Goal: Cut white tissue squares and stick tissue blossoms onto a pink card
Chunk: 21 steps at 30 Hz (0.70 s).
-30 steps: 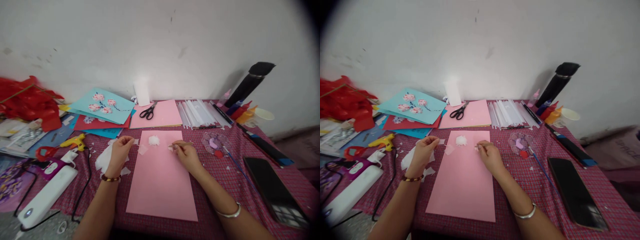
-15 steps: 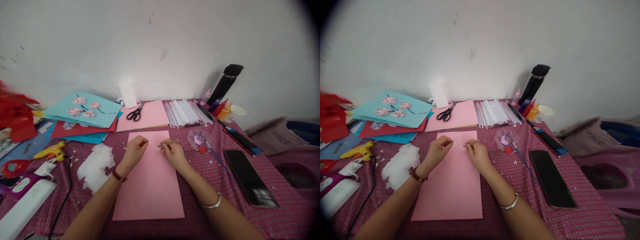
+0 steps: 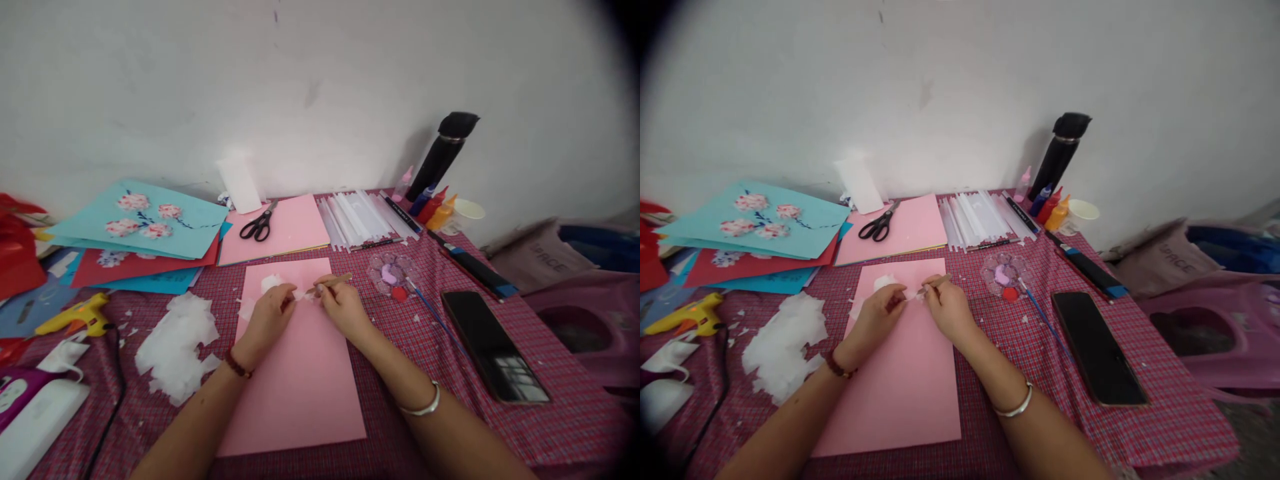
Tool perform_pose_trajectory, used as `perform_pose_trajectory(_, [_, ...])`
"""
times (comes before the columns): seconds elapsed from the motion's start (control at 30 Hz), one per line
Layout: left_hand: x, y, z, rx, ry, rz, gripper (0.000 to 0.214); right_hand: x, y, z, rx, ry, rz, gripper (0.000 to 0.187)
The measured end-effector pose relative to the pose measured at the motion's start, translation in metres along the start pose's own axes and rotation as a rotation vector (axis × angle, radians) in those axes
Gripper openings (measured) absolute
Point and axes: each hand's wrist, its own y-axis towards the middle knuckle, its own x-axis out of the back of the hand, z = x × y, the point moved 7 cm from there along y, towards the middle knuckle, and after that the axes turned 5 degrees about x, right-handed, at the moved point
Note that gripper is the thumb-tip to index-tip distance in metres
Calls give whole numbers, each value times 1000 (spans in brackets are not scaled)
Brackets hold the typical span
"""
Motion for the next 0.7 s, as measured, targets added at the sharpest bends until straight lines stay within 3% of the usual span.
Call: perform_pose_trajectory(0.7, [-2, 3, -16, -100, 35, 28, 26, -12, 3, 12, 29, -162, 154, 18])
